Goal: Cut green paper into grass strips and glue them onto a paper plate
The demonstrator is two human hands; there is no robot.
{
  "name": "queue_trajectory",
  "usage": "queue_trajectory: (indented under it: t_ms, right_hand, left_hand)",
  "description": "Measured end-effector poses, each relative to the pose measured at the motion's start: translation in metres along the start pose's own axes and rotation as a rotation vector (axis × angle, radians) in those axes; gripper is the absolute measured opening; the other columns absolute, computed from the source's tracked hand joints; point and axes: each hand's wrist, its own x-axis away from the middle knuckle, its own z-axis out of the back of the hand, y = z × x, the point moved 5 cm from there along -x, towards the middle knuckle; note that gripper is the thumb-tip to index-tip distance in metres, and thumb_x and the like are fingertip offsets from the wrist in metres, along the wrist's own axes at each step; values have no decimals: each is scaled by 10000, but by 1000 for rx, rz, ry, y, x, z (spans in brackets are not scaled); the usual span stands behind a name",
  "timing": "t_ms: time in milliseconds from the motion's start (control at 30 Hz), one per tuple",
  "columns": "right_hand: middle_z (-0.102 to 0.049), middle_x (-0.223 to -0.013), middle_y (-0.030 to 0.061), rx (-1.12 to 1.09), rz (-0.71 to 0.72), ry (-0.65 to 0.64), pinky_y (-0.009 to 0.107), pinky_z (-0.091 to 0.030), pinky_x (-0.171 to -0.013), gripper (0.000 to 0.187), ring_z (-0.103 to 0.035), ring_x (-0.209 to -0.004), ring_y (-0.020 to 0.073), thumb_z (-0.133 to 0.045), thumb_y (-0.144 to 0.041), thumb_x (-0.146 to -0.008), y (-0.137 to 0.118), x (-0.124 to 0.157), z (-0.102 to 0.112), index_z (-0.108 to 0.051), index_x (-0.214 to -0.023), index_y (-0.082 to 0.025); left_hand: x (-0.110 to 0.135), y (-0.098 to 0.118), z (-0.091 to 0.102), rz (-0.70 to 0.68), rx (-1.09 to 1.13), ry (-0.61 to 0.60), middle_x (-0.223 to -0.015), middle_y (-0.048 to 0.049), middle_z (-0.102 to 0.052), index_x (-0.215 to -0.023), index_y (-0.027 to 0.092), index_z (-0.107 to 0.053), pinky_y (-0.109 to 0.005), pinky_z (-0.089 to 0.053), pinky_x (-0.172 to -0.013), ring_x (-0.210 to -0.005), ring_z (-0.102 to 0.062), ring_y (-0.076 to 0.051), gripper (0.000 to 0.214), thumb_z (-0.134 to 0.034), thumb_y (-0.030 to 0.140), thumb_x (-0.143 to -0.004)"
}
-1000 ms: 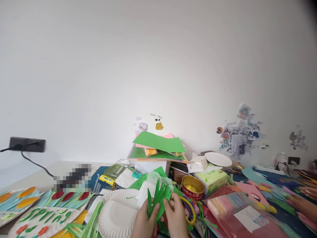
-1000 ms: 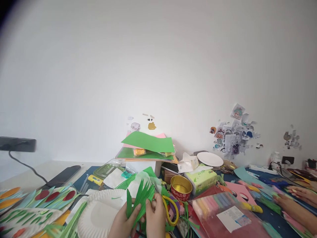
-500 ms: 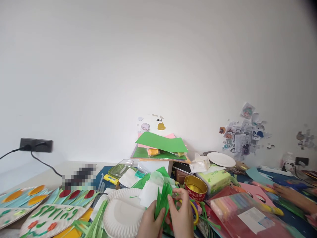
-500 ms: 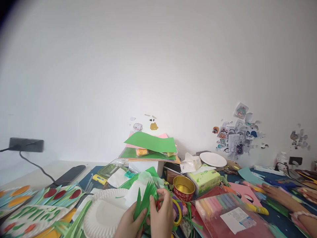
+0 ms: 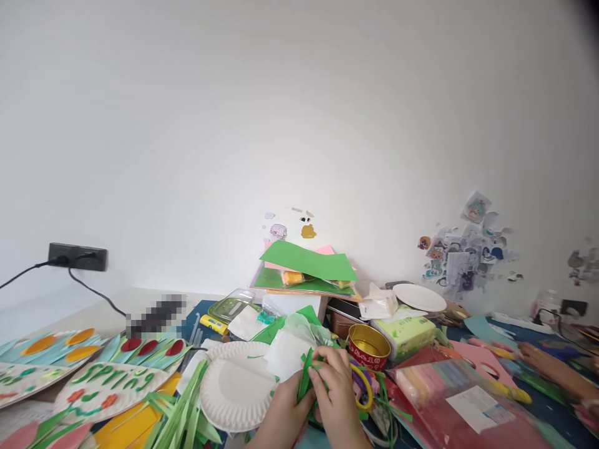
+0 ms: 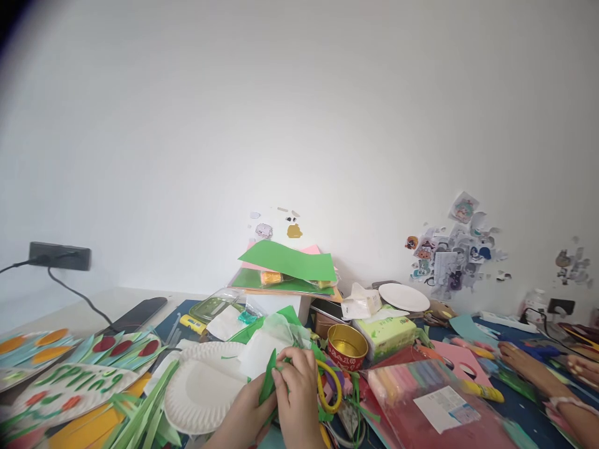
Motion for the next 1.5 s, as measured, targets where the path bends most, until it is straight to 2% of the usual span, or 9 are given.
queue_trajectory:
  t_ms: [100, 200, 333, 500, 667, 933, 1167, 1333, 1500]
  right_hand:
    - [-594, -911, 67, 4, -93, 121, 333, -423, -737, 257, -529, -868, 222, -391, -244, -909, 8, -2, 16, -645, -869, -232]
    - [-554, -750, 43, -31, -258, 218, 290, -427, -671, 300, -540, -752, 201, -400, -346, -904, 26, -2, 26, -586, -714, -206]
    - [-430, -564, -31, -47, -452, 107, 241, -373, -523, 353, -459, -541, 156, -483, -445, -833, 45, 5, 9, -423, -568, -219]
    - [-453, -496, -44, -205, -578, 0, 218, -351, -442, 315, -442, -456, 138, -498, -449, -809, 44, 13, -9, -451, -604, -215]
    - [-459, -487, -46, -248, -589, 82, 205, -363, -433, 317, -444, -453, 130, -541, -466, -780, 42, 11, -2, -478, -606, -208]
    - [-534, -512, -21, -264, -575, 67, 209, -378, -408, 277, -497, -437, 145, -529, -448, -788, 53, 19, -20, -536, -654, -206]
    - [-606, -627, 23, -289, -598, 72, 224, -466, -489, 224, -578, -554, 178, -522, -419, -777, 52, 20, -20, -554, -740, -200]
    - [-609, -697, 54, -332, -709, 101, 223, -418, -357, 264, -585, -560, 198, -536, -454, -749, 55, 26, -25, -556, -809, -198]
    - [-552, -692, 17, -61, -493, 254, 278, -453, -522, 223, -543, -574, 184, -580, -383, -758, 45, 18, -3, -550, -890, -205]
  left_hand:
    - [-2, -4, 0, -18, -7, -28, -525, 45, -558, -812, 174, -489, -181, -247, -315, -286, -326, -45, 281, -442, 449, -780]
    - [-3, -4, 6, 11, 14, 25, -596, 21, -609, -823, 180, -461, -176, -257, -311, -287, -353, -43, 299, -414, 473, -784]
    - [-3, 4, 14, 16, 39, 99, -600, 33, -596, -892, 176, -442, -174, -276, -333, -287, -374, -42, 289, -408, 444, -788]
    - [-1, 8, 15, -19, 8, 110, -585, 46, -560, -831, 187, -447, -185, -321, -350, -307, -408, -55, 249, -408, 431, -795]
    - [-1, 5, 16, -7, -50, 156, -396, 120, -365, -711, 210, -409, -173, -289, -335, -270, -351, -59, 236, -427, 430, -793]
    - [-9, -8, 5, -35, 118, 57, -561, 48, -567, -820, 194, -441, -169, -301, -274, -263, -405, -52, 331, -450, 520, -770]
    - [-10, -10, 0, -51, 221, 36, -558, 47, -576, -929, 172, -446, -165, -298, -268, -252, -384, -40, 467, -486, 593, -733]
    - [-11, -13, -6, -79, 243, 0, -531, 54, -562, -924, 166, -437, -168, -289, -275, -253, -391, -48, 469, -486, 590, -730]
    - [-10, -16, 3, -27, 92, 63, -587, 28, -606, -812, 188, -428, -172, -281, -277, -252, -403, -51, 330, -464, 510, -748]
